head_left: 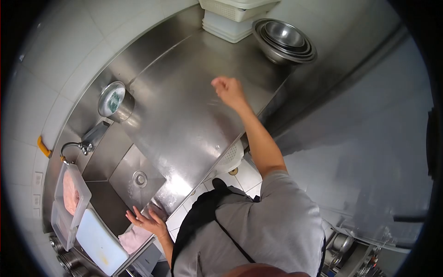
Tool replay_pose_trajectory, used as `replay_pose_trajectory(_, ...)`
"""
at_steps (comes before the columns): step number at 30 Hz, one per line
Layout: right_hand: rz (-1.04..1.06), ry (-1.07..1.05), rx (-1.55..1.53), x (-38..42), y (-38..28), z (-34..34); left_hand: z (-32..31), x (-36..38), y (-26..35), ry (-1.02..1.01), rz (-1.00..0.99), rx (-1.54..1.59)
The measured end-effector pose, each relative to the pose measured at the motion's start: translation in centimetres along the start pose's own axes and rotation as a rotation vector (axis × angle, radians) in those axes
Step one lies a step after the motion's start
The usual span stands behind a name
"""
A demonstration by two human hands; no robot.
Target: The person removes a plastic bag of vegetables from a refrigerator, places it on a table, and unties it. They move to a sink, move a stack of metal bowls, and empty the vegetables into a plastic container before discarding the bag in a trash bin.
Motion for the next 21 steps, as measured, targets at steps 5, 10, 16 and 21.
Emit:
replay_pose_trajectory(5, 0.053, 0.319, 0.398, -9.9, 1.3, 3.5, -0.5, 0.2, 1.4, -0.025, 0.017, -0.098)
replay_pose_trajectory(10, -0.011, 0.557, 0.975, -18.0, 7.8, 10.6, -1.1, 0.0, 0.9, -0.025, 0.061, -0.082)
replay_pose_trajectory(16, -0.197, 0.555, 1.112, -19.4, 9.3, 13.6, -1.0, 0.2, 0.7, -0.034, 0.104, -0.074)
replay_pose_trajectory(21, -0.230, 0.550, 1.175, -19.8, 9.3, 15.2, -1.1, -0.1, 0.8, -0.033, 0.112, -0.080)
Point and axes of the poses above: each hand's wrist, its own x-axis away from the middle knuckle, its own z-axis out of the back of the hand, y = z × x, the point moved 2 cm from there along -x, towards the middle knuckle, and after that the axes turned 9 degrees about y, right-handed, at the moved point
